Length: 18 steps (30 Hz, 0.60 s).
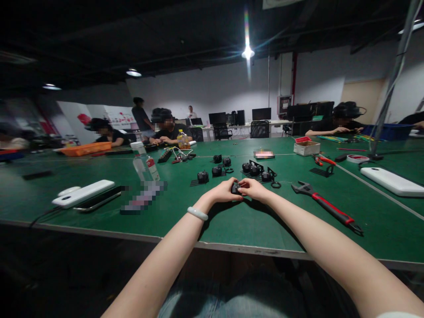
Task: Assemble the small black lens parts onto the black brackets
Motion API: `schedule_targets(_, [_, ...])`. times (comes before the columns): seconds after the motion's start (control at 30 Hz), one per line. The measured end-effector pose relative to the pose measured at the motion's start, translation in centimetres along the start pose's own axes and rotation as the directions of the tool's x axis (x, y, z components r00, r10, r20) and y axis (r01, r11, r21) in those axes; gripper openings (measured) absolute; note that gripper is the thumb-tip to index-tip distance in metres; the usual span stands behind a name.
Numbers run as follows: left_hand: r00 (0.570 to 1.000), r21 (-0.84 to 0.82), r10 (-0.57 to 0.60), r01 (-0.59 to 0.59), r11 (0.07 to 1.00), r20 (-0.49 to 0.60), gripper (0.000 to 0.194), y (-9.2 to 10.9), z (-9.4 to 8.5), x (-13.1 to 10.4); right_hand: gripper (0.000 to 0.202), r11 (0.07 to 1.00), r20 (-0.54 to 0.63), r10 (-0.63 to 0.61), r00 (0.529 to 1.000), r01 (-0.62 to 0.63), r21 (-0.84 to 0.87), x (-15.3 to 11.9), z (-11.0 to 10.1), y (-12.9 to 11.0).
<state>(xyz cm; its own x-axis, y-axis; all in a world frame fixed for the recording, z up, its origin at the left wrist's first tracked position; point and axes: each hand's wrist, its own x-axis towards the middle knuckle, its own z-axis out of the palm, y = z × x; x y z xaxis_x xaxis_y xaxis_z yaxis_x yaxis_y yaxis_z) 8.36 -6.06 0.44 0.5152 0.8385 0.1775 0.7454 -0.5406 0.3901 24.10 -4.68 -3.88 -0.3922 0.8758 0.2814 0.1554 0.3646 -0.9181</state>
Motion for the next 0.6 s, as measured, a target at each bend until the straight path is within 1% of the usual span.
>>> schedule_targets(0.1, [0.998,0.049,-0.054,0.055,0.997,-0.028,0.043,0.0,-0.2,0.0,0.031,1.000,0.000,0.007,1.000,-0.007,-0.009,0.0,0.2,-0.2])
schedule_targets(0.2, [0.982,0.101,-0.121,0.136,0.986,-0.145,0.038,-0.7,-0.8,0.2,0.032,1.000,-0.029,0.013,0.999,-0.014,-0.017,0.0,0.3,-0.4])
schedule_targets(0.3, [0.933,0.183,-0.234,0.289,0.939,-0.273,0.039,-2.1,-1.3,0.5,0.030,0.996,-0.054,-0.003,0.999,-0.002,-0.086,0.0,0.3,-0.3])
schedule_targets(0.37, [0.898,0.232,-0.303,0.385,0.893,-0.320,0.038,-3.3,-1.5,0.7,0.028,0.981,-0.076,-0.049,0.996,0.034,-0.191,0.0,0.3,-0.2])
schedule_targets(0.47, [0.837,0.233,-0.406,0.505,0.831,-0.367,0.039,-4.9,-1.5,1.0,0.024,0.905,-0.098,-0.174,0.980,0.120,-0.409,-0.1,0.3,-0.4])
schedule_targets(0.53, [0.803,0.219,-0.450,0.556,0.802,-0.390,0.039,-5.6,-1.4,1.2,0.021,0.828,-0.078,-0.251,0.965,0.173,-0.533,-0.2,0.3,-0.9])
schedule_targets(0.6, [0.772,0.207,-0.486,0.598,0.775,-0.410,0.039,-6.2,-1.4,1.2,0.018,0.755,-0.040,-0.317,0.948,0.226,-0.616,-0.6,0.5,-2.0])
